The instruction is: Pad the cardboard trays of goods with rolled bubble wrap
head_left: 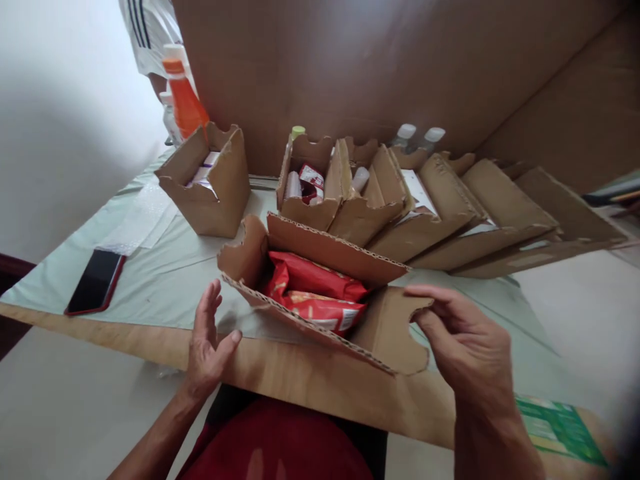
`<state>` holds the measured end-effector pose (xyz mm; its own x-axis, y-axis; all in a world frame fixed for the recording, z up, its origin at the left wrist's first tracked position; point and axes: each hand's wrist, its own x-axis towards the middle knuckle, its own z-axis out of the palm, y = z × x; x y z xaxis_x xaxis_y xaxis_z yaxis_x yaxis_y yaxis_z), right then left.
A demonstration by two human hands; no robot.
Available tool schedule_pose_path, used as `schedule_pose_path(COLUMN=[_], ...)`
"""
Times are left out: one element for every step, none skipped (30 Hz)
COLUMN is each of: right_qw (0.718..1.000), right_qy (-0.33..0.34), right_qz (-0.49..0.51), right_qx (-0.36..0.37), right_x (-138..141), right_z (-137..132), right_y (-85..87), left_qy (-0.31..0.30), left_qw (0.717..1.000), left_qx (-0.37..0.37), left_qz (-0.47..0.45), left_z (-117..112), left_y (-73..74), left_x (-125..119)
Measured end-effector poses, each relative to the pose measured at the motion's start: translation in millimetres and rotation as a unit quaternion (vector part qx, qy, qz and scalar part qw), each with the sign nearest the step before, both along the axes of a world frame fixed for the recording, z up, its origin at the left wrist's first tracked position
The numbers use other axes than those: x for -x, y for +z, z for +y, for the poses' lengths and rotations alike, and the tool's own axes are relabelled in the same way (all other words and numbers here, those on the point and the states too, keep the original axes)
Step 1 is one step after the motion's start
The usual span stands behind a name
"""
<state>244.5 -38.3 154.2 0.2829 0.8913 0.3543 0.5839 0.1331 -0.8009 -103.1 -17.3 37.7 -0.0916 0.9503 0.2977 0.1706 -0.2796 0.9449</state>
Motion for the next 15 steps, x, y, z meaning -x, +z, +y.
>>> schedule_pose_path(right_qw=[0.999,0.997,0.996,0.997,0.997,0.997,0.996,0.995,0.995,0.995,0.996,0.997,0.997,0.998,0.998], right_qy=[-0.035,-0.053,-0.051,-0.034,-0.011,0.012,0.030,0.039,0.041,0.038,0.028,0.016,0.002,-0.013,-0.025], right_qz=[0.027,0.052,0.068,0.072,0.067,0.057,0.045,0.037,0.035,0.035,0.037,0.039,0.040,0.041,0.043], right_qx=[-0.009,-0.013,-0.009,0.004,0.022,0.044,0.065,0.080,0.087,0.088,0.082,0.071,0.058,0.048,0.039], right_x=[-9.1,-15.2,-18.1,-18.0,-15.0,-9.8,-3.1,4.2,10.8,15.8,18.5,18.5,16.0,11.3,5.1], right_z=[-6.8,-14.3,-22.4,-30.5,-38.1,-44.5,-49.1,-51.5,-51.4,-48.7,-43.5,-36.3,-27.3,-17.4,-7.0], right_y=[-7.5,-16.2,-25.8,-35.8,-45.7,-54.9,-62.9,-69.4,-74.3,-77.7,-79.8,-81.2,-82.3,-83.3,-84.5], left_qy=[-0.028,-0.048,-0.061,-0.071,-0.082,-0.090,-0.095,-0.101,-0.105,-0.106,-0.108,-0.113,-0.120,-0.129,-0.135], left_qw=[1.000,0.999,0.998,0.996,0.994,0.992,0.990,0.988,0.988,0.988,0.988,0.988,0.987,0.987,0.987], left_qx=[0.006,0.017,0.031,0.050,0.071,0.088,0.100,0.108,0.110,0.110,0.108,0.105,0.101,0.095,0.085], left_qz=[0.004,0.006,0.009,0.012,0.018,0.023,0.029,0.034,0.035,0.035,0.033,0.030,0.028,0.027,0.032], left_z=[0.8,1.7,2.4,3.1,3.7,4.2,4.7,5.1,5.8,6.9,8.8,11.7,16.0,21.6,28.6], left_y=[0.0,-1.0,-2.6,-4.4,-6.1,-7.3,-7.7,-7.2,-6.1,-4.5,-2.7,-1.0,0.3,1.1,1.6], left_x=[-3.9,-7.6,-11.2,-14.3,-17.0,-19.5,-22.0,-24.8,-28.2,-32.5,-38.1,-44.9,-52.8,-61.7,-71.0])
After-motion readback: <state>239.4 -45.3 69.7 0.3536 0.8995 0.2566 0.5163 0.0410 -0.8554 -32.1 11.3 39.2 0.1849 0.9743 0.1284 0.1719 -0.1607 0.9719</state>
